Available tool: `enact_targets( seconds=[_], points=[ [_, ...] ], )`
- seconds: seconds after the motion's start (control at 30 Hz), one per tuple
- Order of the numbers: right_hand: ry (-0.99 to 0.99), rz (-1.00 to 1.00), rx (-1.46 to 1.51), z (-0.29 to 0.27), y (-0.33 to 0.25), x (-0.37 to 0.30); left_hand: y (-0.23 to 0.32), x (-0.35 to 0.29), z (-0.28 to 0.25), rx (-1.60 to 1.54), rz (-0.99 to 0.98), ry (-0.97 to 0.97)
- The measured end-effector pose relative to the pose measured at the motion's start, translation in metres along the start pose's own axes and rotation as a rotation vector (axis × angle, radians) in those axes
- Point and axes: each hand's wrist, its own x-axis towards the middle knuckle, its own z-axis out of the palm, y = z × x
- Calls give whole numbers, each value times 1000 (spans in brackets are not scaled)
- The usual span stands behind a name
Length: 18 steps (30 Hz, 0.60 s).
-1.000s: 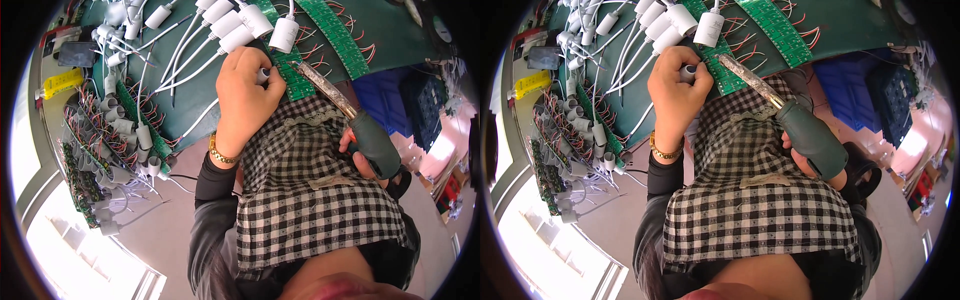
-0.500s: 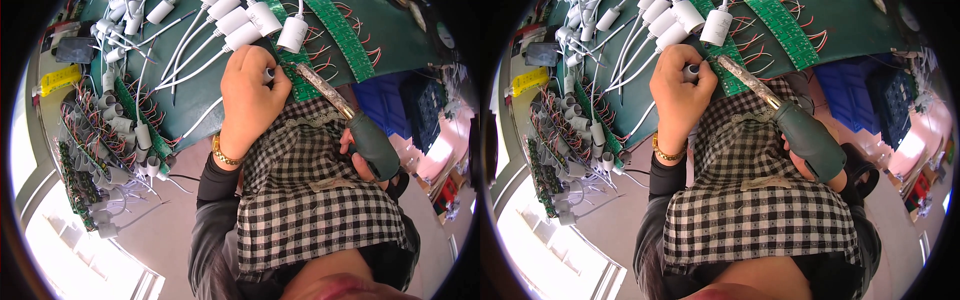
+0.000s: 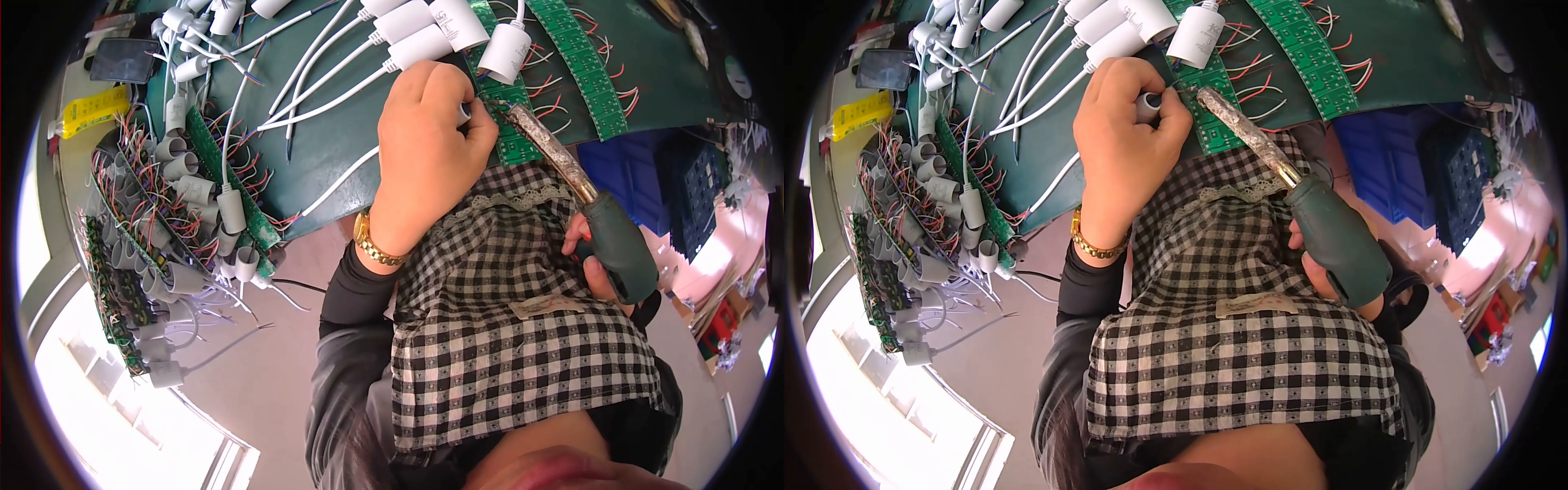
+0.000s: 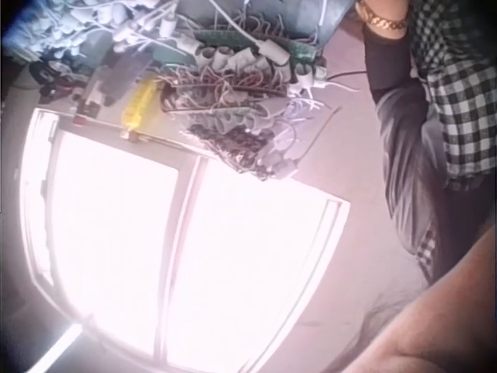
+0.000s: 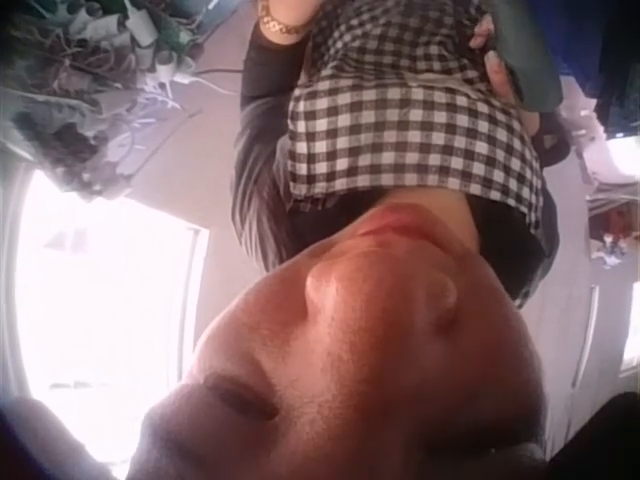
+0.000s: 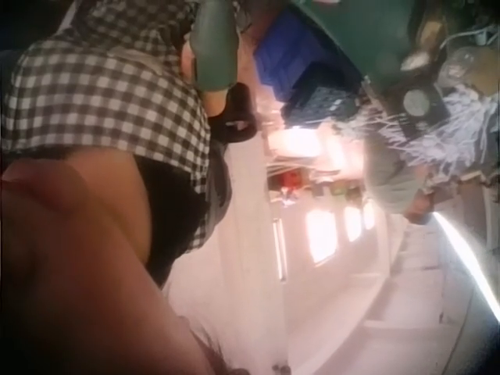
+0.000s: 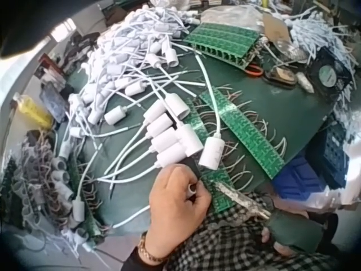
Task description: The person solders wires and plastic housings onto printed circuit boards with a soldering iron.
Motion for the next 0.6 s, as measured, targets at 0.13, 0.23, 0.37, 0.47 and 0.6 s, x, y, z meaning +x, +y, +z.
enact_targets(
  seconds=[0.13,0.23,0.37,0.47,0.6],
  points=[
    [-441,-31,-370,-20,-38,34,-2,-1,-2,23,-4,8],
    [-263,88,-479,-5,-51,24,-2,-1,-1,26,-2,0],
    [-288,73,-512,-4,-46,20,-2,-1,-3,35,-6,6],
    [-175,37,-331,0,-29,9,0,-1,-2,25,-11,25],
    [-169,-32,-291,-3,-25,9,2,-2,-3,-9,-34,9]
  ],
)
